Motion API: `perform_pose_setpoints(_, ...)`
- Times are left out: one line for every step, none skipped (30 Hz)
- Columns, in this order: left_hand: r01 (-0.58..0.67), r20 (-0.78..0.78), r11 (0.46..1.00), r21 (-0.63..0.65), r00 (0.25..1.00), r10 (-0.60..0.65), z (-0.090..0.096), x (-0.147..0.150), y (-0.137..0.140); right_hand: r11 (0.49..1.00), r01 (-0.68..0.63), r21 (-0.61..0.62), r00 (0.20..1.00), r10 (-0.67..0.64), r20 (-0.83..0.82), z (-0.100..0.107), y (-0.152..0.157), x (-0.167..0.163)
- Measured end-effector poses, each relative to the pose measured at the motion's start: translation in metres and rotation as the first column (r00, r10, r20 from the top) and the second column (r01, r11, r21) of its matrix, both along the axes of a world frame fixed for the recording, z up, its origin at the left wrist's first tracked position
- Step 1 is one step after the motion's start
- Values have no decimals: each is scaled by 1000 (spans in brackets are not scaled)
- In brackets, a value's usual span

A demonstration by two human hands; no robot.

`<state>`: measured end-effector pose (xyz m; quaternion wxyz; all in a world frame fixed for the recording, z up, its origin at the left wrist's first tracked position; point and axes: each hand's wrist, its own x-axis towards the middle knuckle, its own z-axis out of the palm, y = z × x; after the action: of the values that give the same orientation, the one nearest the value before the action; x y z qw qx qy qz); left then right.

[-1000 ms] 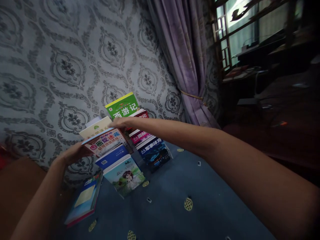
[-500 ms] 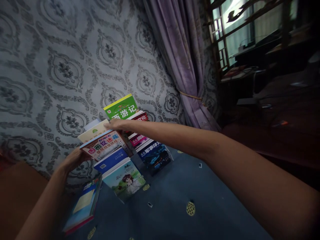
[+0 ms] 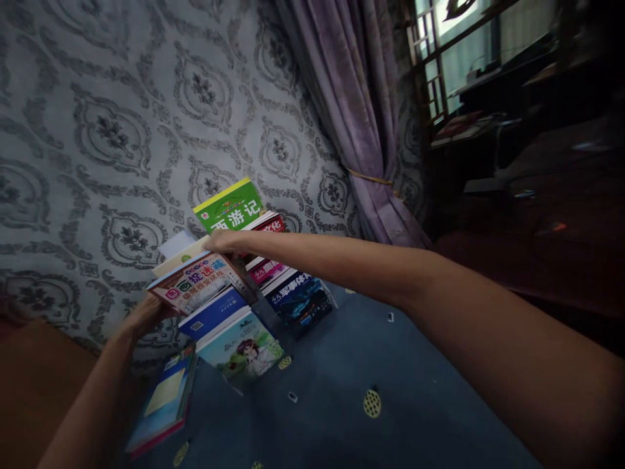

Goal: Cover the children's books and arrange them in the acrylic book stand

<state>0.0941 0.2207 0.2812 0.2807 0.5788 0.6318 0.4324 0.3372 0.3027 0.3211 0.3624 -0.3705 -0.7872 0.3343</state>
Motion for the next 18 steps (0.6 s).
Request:
perform_pose_setpoints(24, 23, 1000, -3, 999, -24, -2, -1, 0, 999, 6, -37, 999, -4, 46, 2, -5, 3)
perform_pose_setpoints(44, 41, 999, -1, 998, -44, -4, -2, -1, 998, 17, -65, 996, -11, 88, 3, -10, 6)
perform_pose_setpoints(58, 51, 998, 6, 997, -58, -6, -3, -1, 998, 23, -66, 994, -15, 108, 5, -14, 9)
perform_pose_setpoints(70, 59, 997, 18, 996, -71, -7, -4, -1, 998, 24, -49, 993, -18, 116, 6, -18, 12)
perform_pose_setpoints(79, 64, 997, 20, 995, -80, -9, -5, -1, 999, 22, -36, 992, -17, 124, 7, -21, 14)
perform_pose_setpoints(81, 66, 996, 24, 994, -82, -10, -6, 0, 1000, 19, -21, 992, -16, 126, 8, -23, 15)
perform_pose_setpoints(87, 67, 996, 28, 994, -88, -11, -8, 1, 1000, 18, -8, 992, -17, 128, 8, -24, 16)
perform_pose_setpoints(94, 68, 995, 32, 993, -96, -12, -9, 2, 1000, 18, 2, 992, -18, 128, 7, -24, 17)
perform_pose_setpoints(102, 68, 994, 38, 992, -105, -12, -9, 3, 1000, 18, 11, 992, -20, 127, 7, -24, 17)
perform_pose_setpoints(112, 70, 993, 45, 991, -115, -13, -9, 3, 1000, 19, 18, 992, -21, 125, 6, -23, 16)
perform_pose_setpoints(121, 74, 991, 51, 989, -125, -14, -9, 3, 1000, 20, 24, 992, -22, 122, 4, -21, 16)
perform_pose_setpoints(123, 79, 991, 55, 989, -127, -14, -7, 3, 999, 21, 31, 993, -25, 118, 3, -20, 15)
perform_pose_setpoints(122, 82, 991, 56, 989, -126, -14, -6, 3, 999, 24, 36, 993, -28, 116, 1, -19, 14)
perform_pose_setpoints(120, 83, 991, 60, 989, -125, -14, -4, 2, 999, 28, 43, 993, -33, 116, 0, -17, 13)
perform_pose_setpoints(118, 82, 991, 63, 989, -123, -15, -2, 2, 998, 33, 54, 993, -39, 115, -2, -16, 13)
perform_pose_setpoints(111, 78, 991, 69, 990, -116, -15, -1, 2, 997, 38, 70, 992, -46, 114, -3, -15, 12)
perform_pose_setpoints(93, 73, 992, 80, 992, -99, -15, 0, 2, 995, 44, 89, 992, -54, 110, -4, -13, 11)
perform_pose_setpoints(67, 67, 993, 96, 995, -74, -16, 1, 2, 992, 52, 114, 993, -64, 102, -4, -12, 10)
